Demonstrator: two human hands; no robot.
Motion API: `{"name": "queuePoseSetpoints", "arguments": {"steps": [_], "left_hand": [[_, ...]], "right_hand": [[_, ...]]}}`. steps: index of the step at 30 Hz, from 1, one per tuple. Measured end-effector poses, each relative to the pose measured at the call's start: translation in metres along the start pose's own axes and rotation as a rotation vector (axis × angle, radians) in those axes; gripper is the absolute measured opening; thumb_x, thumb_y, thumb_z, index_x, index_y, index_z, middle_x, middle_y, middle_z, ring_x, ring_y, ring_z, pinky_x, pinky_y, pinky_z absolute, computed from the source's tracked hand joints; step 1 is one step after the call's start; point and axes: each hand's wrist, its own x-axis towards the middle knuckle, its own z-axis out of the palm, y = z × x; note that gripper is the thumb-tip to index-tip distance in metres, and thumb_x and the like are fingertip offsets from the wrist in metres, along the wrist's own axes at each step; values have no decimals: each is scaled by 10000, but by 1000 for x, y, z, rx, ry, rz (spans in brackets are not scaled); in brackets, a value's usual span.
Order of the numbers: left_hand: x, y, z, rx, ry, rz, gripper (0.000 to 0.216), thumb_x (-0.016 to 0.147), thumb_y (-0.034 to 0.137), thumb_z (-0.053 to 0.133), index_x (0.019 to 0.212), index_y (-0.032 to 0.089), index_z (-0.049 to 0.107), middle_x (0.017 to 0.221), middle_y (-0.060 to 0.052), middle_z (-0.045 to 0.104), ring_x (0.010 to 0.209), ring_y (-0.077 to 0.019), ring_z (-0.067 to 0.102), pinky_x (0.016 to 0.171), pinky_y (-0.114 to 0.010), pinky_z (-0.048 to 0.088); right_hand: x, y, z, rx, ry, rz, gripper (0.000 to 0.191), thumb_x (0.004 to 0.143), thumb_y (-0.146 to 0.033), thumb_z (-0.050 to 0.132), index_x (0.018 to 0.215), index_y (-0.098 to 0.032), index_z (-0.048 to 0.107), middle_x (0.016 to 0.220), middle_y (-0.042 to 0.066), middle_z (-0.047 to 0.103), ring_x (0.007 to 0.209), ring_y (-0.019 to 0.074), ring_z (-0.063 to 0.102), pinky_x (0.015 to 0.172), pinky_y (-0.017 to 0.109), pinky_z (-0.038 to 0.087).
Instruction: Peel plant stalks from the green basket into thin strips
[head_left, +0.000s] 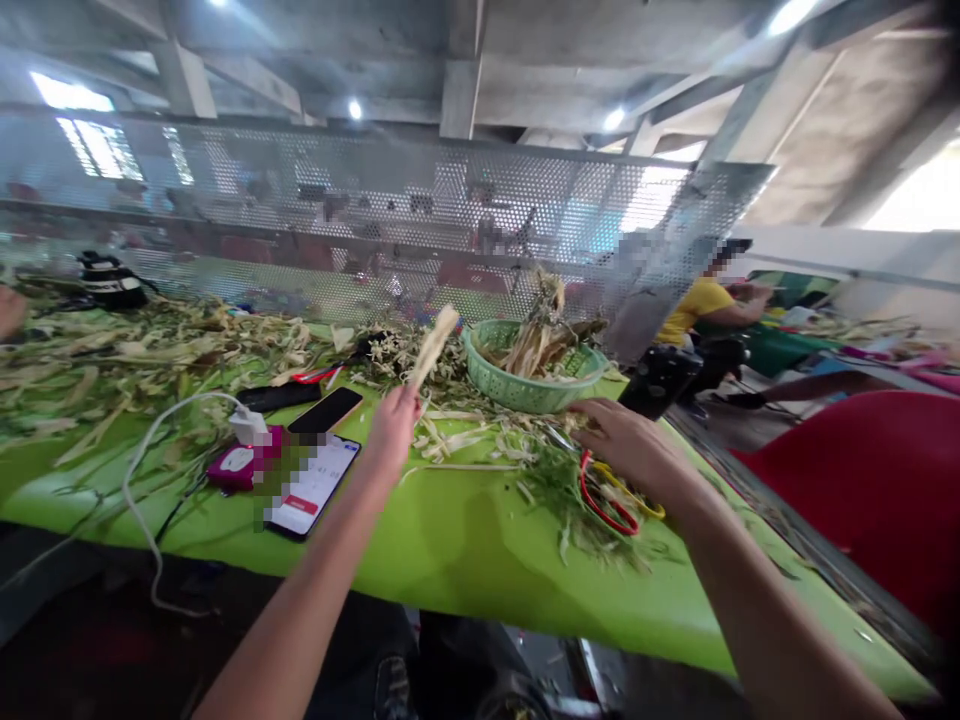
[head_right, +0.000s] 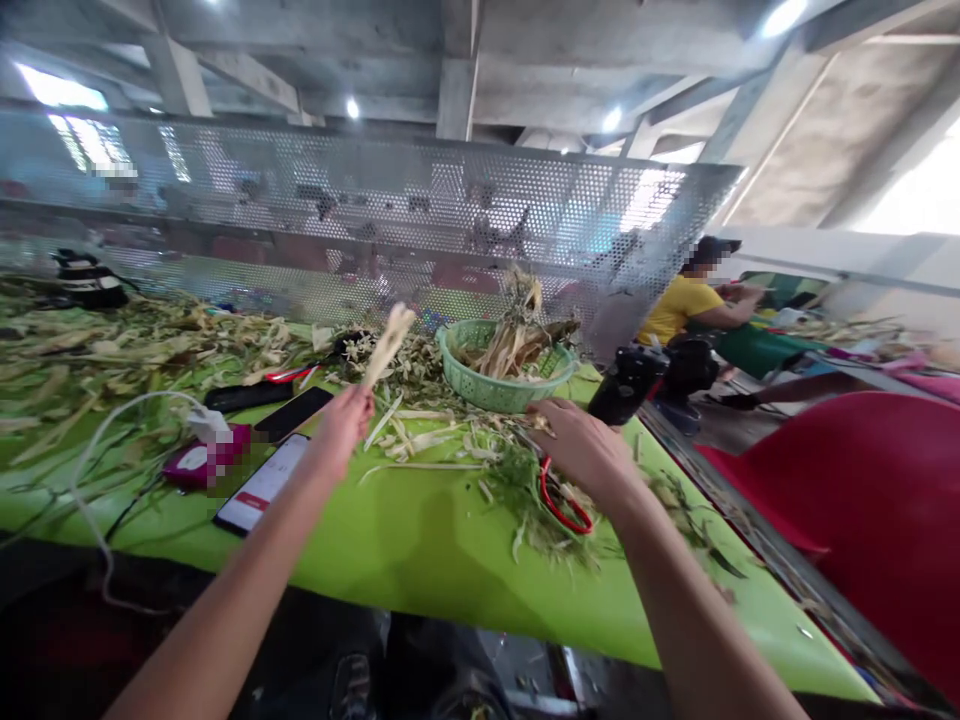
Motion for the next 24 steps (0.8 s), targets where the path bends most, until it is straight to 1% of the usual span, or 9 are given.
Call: {"name": "queuePoseSetpoints", "arguments": {"steps": [3,5,8,10,12,14,16,20,24], "left_hand": [[4,-21,19,189,-84,6,280,914,387,443,743,178,515,618,26,450,497,-83,370,453,-216,242],[6,-27,30,268,-126,43,302,932,407,399,752,190,507,639,19,459,535,-101,391,486,-232,270],[8,-30,39,340,-148,124,296,942,400,375,770,198,505,696,2,511,621,-124,450,564,-247,325],[11,-32,41,367,-142,151,292,945,388,367,772,198,506,732,-11,540,671,-134,480,608,-256,345],[14,-35,39,392,-136,161,293,947,386,360,764,201,495,727,-10,539,670,-137,479,615,-259,343],[17,-41,36,419,-126,161,297,947,389,360,746,204,476,695,1,515,646,-133,456,609,-259,332],[21,-50,33,432,-121,150,307,946,394,363,728,203,464,675,9,493,637,-130,441,612,-258,328],[29,-67,28,375,-114,106,322,939,407,384,719,193,483,673,10,490,647,-123,453,606,-245,330],[30,-69,23,287,-36,29,340,930,433,400,712,192,497,608,23,455,571,-107,423,535,-224,305]], "right_hand": [[2,-30,15,296,38,-51,297,829,-348,586,1097,-243,662,1115,63,684,999,246,632,890,383,458],[3,-54,33,655,-131,-35,315,854,-352,579,1145,-243,627,1138,57,675,1042,225,617,908,372,460],[7,-80,63,1018,-338,1,331,816,-312,644,1135,-230,613,1169,53,651,1099,198,581,972,353,423],[11,-88,79,1172,-420,66,314,790,-322,675,1076,-206,622,1029,46,672,985,179,612,936,337,436],[15,-88,90,1242,-455,158,290,792,-373,674,1015,-195,621,791,0,633,724,136,596,761,296,477],[19,-83,97,1195,-425,201,277,799,-429,661,939,-193,623,626,-53,515,523,92,453,559,240,406],[23,-75,100,1053,-338,148,271,790,-448,670,844,-186,630,591,-62,465,498,83,372,501,225,323],[26,-59,102,746,-141,-30,232,812,-409,650,782,-179,651,670,-15,573,623,129,479,591,247,360],[21,-52,95,444,0,-160,170,872,-336,583,822,-199,672,751,12,646,676,159,552,637,257,388]]}}
